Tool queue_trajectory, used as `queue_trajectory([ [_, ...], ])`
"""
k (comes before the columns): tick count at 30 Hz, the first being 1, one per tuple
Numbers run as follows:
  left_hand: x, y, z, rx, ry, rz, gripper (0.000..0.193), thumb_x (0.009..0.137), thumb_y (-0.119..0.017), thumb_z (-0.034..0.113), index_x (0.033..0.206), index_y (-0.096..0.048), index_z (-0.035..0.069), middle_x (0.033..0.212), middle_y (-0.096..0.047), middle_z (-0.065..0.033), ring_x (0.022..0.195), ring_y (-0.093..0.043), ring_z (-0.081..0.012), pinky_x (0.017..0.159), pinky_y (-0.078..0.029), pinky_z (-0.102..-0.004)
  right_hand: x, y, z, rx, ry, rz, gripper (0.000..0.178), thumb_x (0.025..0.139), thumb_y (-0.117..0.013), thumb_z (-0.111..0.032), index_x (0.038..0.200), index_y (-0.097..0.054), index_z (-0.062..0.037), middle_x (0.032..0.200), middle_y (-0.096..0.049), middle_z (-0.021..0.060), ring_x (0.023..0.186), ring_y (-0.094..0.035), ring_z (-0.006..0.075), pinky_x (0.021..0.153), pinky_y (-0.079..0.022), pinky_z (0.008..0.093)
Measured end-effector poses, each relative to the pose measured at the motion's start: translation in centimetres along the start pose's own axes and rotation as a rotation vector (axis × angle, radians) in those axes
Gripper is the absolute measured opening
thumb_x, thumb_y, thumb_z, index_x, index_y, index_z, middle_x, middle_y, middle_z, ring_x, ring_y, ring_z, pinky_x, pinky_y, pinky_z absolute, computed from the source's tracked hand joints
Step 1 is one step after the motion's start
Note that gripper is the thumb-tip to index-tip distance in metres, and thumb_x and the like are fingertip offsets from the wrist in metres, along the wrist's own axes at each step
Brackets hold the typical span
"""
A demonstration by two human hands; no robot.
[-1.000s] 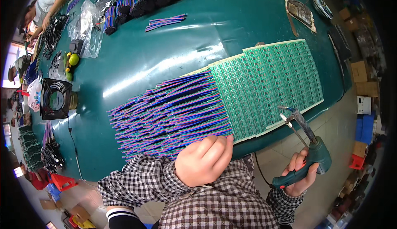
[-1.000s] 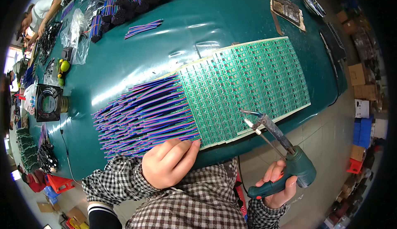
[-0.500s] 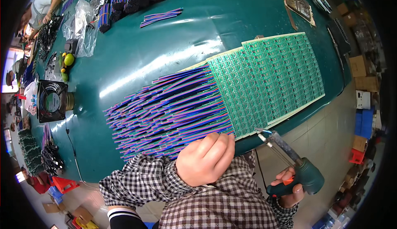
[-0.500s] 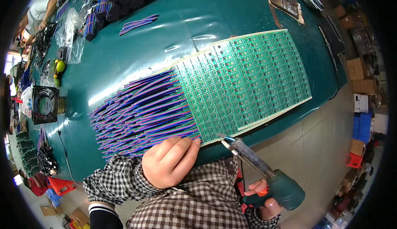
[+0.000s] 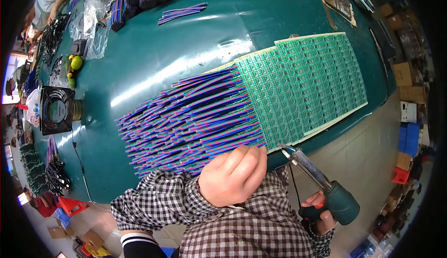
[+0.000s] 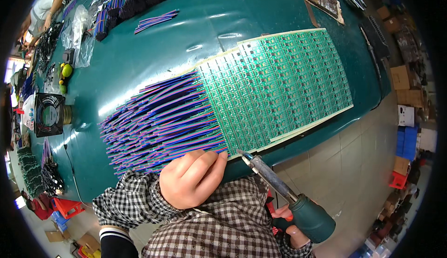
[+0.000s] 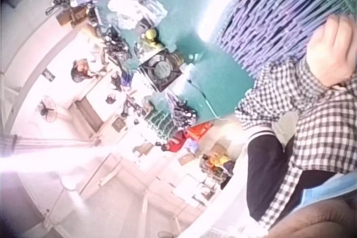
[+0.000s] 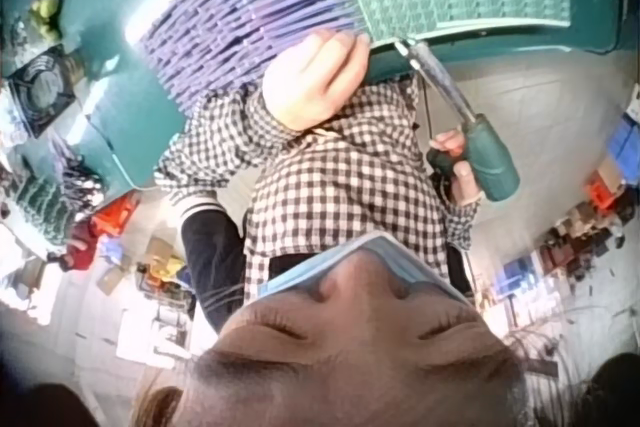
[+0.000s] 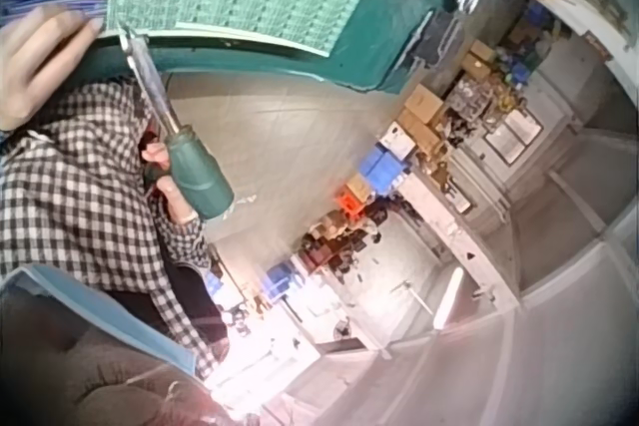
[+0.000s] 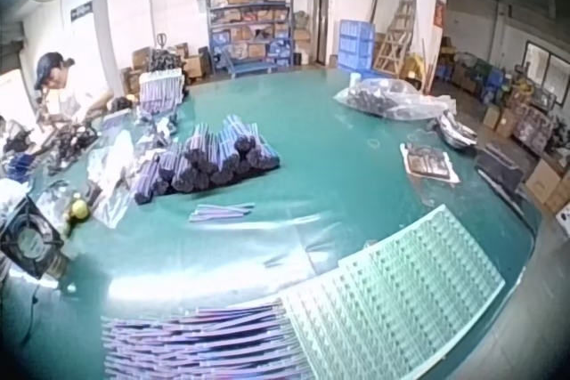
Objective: The person solders wires onto circuit boards using a soldering gun, places additional wire strips onto the boards by hand, and solders them in place.
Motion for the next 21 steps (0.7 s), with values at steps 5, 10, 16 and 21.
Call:
queue_trajectory([
  [5,-0.2,-0.4,0.1,0.029,-0.013,-0.028,0.039,0.072,-0.065,0.018,0.106,-0.072,-0.001,0.103,-0.066,-0.0094,0.088,-0.066,-0.0194,0.073,-0.052,-0.0269,0.2,0.0,0.1,-0.088,0.132,-0.056,0.072,0.089,-0.078,-0.039,0.127,-0.052,0.0158,0.093,-0.066,0.0204,0.082,-0.069,0.0326,0.077,-0.063,0.0422],
  [10,-0.2,-0.3,0.0,0.018,-0.021,-0.021,0.040,0.072,-0.065,0.019,0.106,-0.072,-0.001,0.103,-0.066,-0.0093,0.089,-0.066,-0.0199,0.073,-0.052,-0.0271,-0.2,0.4,0.7,-0.087,0.127,0.015,0.065,0.087,-0.079,-0.041,0.117,-0.058,0.0130,0.093,-0.066,0.0190,0.085,-0.069,0.0304,0.078,-0.063,0.0424],
  [16,-0.1,-0.4,0.0,-0.005,-0.019,-0.022,0.038,0.073,-0.066,0.018,0.105,-0.072,0.000,0.104,-0.066,-0.0090,0.089,-0.065,-0.0204,0.072,-0.052,-0.0274,-1.0,2.6,2.8,-0.047,0.054,0.087,0.101,0.069,-0.098,-0.032,0.139,-0.037,0.0081,0.091,-0.072,0.0179,0.083,-0.074,0.0337,0.081,-0.063,0.0513],
  [21,-0.2,-0.5,-0.1,0.006,-0.009,-0.020,0.036,0.073,-0.067,0.017,0.105,-0.072,0.000,0.103,-0.066,-0.0084,0.089,-0.065,-0.0200,0.072,-0.052,-0.0273,-0.2,2.0,2.1,-0.174,0.050,0.039,0.087,0.066,-0.100,-0.032,0.124,-0.052,0.0104,0.085,-0.073,0.0162,0.080,-0.075,0.0308,0.080,-0.064,0.0468],
])
Point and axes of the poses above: each hand's wrist, its own x-axis towards the middle knuckle, its own y-axis out of the back of the hand, z = x × y, the point moved 8 cm from there along x, towards the middle knuckle
